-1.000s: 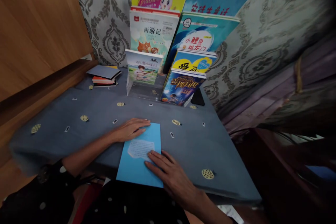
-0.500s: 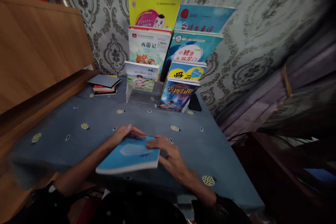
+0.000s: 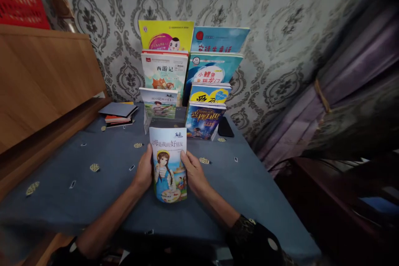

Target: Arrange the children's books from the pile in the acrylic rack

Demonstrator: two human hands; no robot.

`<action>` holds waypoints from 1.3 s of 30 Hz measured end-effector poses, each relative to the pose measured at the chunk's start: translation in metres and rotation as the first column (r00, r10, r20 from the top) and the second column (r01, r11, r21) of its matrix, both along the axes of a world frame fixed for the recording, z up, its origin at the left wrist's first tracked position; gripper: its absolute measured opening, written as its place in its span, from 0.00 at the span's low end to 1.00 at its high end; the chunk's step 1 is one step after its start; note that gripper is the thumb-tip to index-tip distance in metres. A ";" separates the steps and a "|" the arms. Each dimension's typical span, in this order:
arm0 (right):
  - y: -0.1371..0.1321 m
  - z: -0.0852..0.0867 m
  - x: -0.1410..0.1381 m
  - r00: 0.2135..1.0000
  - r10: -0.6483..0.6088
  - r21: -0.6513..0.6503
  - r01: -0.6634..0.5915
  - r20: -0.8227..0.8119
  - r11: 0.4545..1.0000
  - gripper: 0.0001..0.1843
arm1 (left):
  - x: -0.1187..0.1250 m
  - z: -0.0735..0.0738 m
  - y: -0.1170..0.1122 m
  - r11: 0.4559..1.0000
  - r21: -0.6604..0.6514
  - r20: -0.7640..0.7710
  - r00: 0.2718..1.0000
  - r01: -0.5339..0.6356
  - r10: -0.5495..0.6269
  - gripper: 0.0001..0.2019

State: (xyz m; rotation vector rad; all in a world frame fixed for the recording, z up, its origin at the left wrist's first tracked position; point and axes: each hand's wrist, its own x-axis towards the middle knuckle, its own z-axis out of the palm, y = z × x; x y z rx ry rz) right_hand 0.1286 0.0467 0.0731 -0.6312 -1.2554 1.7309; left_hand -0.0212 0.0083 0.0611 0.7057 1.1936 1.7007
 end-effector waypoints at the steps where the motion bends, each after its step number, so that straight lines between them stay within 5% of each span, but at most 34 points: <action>1: 0.000 0.000 -0.001 1.000 0.019 -0.026 -0.019 -0.005 0.999 0.24 | -0.001 0.001 0.000 0.999 -0.035 0.043 0.998 -0.038 0.040 0.31; 7: 0.011 -0.010 0.002 0.995 0.021 -0.001 -0.021 0.101 1.000 0.26 | -0.021 -0.006 -0.001 0.972 -0.218 -0.057 0.996 -0.086 0.075 0.22; 11: 0.024 -0.026 0.006 0.955 -0.032 0.159 -0.016 0.294 0.987 0.26 | -0.038 -0.015 -0.004 0.920 -0.347 -0.391 0.920 -0.184 0.037 0.21; 13: 0.030 -0.033 0.009 0.903 -0.103 0.280 -0.020 0.417 0.960 0.23 | -0.043 -0.015 -0.007 0.934 -0.312 -0.640 0.765 -0.174 -0.072 0.23; 16: 0.035 -0.040 0.015 0.814 -0.233 0.430 -0.023 0.532 0.902 0.12 | -0.047 -0.010 -0.013 0.958 -0.233 -0.916 0.369 -0.169 -0.158 0.25; 19: 0.036 -0.042 0.019 0.759 -0.323 0.502 -0.006 0.566 0.865 0.08 | -0.049 -0.011 -0.016 0.969 -0.171 -0.985 0.010 -0.179 -0.172 0.22; 22: 0.035 -0.042 0.020 0.716 -0.365 0.536 -0.016 0.595 0.844 0.11 | -0.052 -0.021 -0.014 0.975 -0.164 -0.968 -0.165 -0.151 -0.188 0.22; 28: 0.031 -0.043 0.021 0.709 -0.371 0.604 -0.097 0.600 0.791 0.11 | -0.054 -0.038 0.001 0.990 -0.120 -0.956 -0.261 -0.067 -0.134 0.26; 39: 0.034 -0.039 0.023 0.718 -0.355 0.584 -0.088 0.599 0.807 0.16 | -0.028 -0.027 0.042 0.955 -0.226 -0.931 -0.332 0.192 -0.153 0.25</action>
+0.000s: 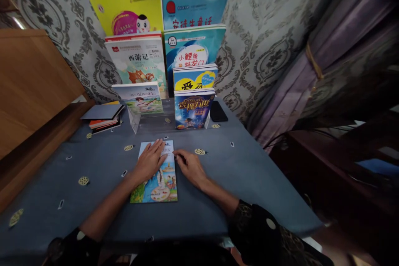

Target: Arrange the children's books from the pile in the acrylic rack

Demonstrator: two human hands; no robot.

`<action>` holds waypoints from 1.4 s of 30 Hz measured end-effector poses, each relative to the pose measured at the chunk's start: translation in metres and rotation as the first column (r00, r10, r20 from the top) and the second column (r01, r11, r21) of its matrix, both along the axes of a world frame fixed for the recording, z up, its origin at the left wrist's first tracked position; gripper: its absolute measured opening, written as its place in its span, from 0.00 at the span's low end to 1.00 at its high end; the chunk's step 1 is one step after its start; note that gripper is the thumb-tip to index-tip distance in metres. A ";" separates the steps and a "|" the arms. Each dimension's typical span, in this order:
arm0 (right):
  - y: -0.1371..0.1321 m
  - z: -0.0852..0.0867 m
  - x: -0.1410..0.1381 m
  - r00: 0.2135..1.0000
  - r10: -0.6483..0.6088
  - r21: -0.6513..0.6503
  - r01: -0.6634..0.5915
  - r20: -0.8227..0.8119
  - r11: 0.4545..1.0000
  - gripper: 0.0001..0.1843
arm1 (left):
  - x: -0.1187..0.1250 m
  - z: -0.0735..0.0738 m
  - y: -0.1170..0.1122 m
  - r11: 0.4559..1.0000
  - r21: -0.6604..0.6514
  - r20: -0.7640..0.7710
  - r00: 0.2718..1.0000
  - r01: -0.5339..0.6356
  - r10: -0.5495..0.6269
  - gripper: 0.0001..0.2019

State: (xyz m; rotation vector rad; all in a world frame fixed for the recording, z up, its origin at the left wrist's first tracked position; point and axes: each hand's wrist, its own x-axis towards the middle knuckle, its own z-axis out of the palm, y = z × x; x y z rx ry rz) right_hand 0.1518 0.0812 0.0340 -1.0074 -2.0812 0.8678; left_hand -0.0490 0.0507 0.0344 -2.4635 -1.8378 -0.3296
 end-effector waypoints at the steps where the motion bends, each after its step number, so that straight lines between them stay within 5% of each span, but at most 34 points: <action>1: 0.001 0.000 0.000 1.000 0.002 -0.009 -0.002 -0.008 1.000 0.16 | 0.003 0.002 0.003 0.999 -0.015 0.005 0.999 0.035 -0.035 0.25; 9: 0.004 -0.004 0.001 0.995 -0.002 -0.064 -0.004 -0.098 0.998 0.11 | 0.013 0.016 0.005 0.962 -0.138 0.050 0.972 0.235 -0.231 0.26; 18: -0.002 -0.004 0.002 0.996 -0.054 -0.009 0.053 -0.072 0.999 0.08 | 0.017 0.018 -0.034 0.934 -0.150 0.066 0.946 0.324 -0.318 0.33; 23: 0.006 -0.008 -0.001 0.998 -0.052 0.065 0.055 -0.043 0.996 0.11 | 0.021 0.022 -0.059 0.918 -0.176 0.054 0.934 0.356 -0.353 0.26; 30: 0.030 -0.011 -0.015 0.996 0.063 0.185 -0.074 0.062 0.980 0.22 | 0.025 0.030 -0.075 0.916 -0.166 0.112 0.930 0.366 -0.351 0.23; 37: 0.034 -0.013 -0.012 0.999 0.040 0.129 -0.043 0.022 0.991 0.17 | 0.005 0.043 -0.083 0.908 -0.194 0.272 0.909 0.372 -0.315 0.14; 42: 0.034 -0.012 -0.012 1.000 0.023 0.088 -0.023 -0.002 0.996 0.16 | -0.014 0.027 -0.069 0.961 -0.148 0.200 0.959 0.232 -0.201 0.23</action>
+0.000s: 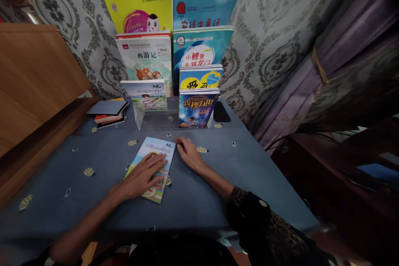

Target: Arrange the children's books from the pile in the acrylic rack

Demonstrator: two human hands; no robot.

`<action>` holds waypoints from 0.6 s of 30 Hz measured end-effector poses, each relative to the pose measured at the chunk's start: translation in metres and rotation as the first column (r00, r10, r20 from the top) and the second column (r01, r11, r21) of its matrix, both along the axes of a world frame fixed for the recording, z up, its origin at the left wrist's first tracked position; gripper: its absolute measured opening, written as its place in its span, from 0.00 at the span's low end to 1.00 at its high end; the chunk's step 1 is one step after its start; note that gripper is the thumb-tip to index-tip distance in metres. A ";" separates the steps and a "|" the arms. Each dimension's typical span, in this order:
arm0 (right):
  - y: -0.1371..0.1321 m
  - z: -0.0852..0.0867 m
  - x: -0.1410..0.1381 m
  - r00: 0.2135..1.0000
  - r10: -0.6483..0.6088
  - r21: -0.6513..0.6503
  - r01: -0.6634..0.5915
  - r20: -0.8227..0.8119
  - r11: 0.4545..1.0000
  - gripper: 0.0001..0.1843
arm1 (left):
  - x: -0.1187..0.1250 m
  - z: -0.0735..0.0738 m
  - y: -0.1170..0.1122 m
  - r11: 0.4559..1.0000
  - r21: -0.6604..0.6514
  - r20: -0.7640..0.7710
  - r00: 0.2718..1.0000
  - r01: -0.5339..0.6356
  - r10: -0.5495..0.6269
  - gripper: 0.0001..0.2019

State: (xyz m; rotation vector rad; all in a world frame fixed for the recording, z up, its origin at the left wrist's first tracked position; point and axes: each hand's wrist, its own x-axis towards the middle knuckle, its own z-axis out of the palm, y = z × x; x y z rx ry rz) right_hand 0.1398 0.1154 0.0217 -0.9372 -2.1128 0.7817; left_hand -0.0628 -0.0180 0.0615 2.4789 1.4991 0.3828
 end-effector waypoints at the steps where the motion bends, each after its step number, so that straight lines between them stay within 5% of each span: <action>1: 0.000 0.000 0.000 1.000 -0.002 -0.005 0.002 0.001 1.000 0.16 | -0.003 -0.005 0.007 0.998 0.023 -0.029 0.998 -0.058 0.059 0.24; 4: 0.000 0.001 -0.001 1.000 -0.008 -0.012 0.008 -0.006 1.000 0.15 | -0.008 -0.018 0.032 0.971 0.086 -0.090 0.969 -0.223 0.231 0.26; 7: -0.001 0.001 -0.001 1.000 -0.018 -0.010 0.017 -0.022 1.000 0.15 | -0.003 -0.022 0.053 0.956 0.112 -0.116 0.952 -0.272 0.284 0.26; 18: 0.000 -0.004 -0.001 0.999 -0.026 0.010 0.027 -0.029 1.000 0.16 | 0.031 -0.016 0.044 0.996 0.089 -0.116 0.993 -0.028 0.038 0.25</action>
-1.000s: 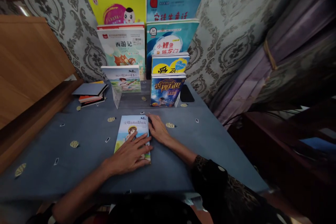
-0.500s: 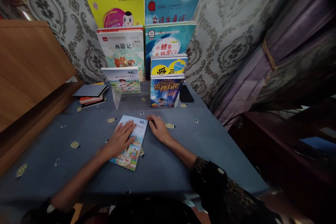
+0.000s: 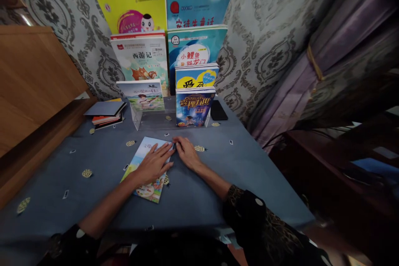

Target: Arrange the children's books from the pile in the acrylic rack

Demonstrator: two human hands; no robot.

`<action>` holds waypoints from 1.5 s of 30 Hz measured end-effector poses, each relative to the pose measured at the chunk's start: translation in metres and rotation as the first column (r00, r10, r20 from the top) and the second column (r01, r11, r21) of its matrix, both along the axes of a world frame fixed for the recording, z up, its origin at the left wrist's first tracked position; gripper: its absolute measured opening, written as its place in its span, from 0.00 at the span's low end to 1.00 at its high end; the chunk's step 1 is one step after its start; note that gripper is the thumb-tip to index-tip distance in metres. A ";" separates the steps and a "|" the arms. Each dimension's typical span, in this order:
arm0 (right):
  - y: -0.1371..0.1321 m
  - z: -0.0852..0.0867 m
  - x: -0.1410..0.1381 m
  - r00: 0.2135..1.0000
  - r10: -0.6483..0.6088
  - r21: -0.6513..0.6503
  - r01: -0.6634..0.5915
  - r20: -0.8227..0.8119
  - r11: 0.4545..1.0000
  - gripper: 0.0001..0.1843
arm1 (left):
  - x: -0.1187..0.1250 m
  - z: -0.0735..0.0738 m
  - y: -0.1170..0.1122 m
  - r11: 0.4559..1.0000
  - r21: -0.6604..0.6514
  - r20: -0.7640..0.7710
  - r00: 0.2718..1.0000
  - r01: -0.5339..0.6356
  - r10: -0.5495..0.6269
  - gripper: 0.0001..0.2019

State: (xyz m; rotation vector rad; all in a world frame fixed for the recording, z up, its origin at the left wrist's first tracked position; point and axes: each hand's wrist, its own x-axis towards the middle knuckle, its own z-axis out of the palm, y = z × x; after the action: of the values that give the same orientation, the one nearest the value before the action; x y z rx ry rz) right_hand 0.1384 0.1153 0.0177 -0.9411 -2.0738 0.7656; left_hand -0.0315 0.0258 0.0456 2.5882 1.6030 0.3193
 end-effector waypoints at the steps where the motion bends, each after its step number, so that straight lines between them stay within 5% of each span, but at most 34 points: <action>1: 0.000 0.000 0.000 1.000 -0.002 -0.002 0.002 0.002 1.000 0.16 | 0.000 0.000 -0.001 1.000 -0.005 0.006 1.000 -0.002 0.002 0.26; 15: 0.004 0.004 0.005 0.997 -0.027 -0.104 0.019 -0.070 0.994 0.16 | 0.005 0.000 0.039 0.982 0.101 0.112 0.982 -0.162 0.150 0.17; 23: 0.008 0.000 0.007 0.993 -0.036 -0.116 0.023 -0.110 0.993 0.16 | 0.000 -0.003 0.054 0.978 0.077 0.359 0.921 -0.192 0.152 0.09; 32: 0.006 0.003 0.008 0.995 -0.024 -0.127 0.011 -0.094 0.992 0.16 | -0.007 -0.003 0.055 0.978 -0.085 0.699 0.688 -0.191 0.195 0.07; 45: 0.004 0.006 0.008 0.997 -0.037 -0.135 0.026 -0.075 0.991 0.16 | -0.010 -0.011 0.059 0.973 -0.196 0.854 0.466 -0.124 0.232 0.07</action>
State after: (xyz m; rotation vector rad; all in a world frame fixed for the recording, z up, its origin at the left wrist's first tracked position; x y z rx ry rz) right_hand 0.1468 0.1191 0.0235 -0.9986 -1.9556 0.9195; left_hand -0.0419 0.0851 0.0346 1.5990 1.3585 1.2878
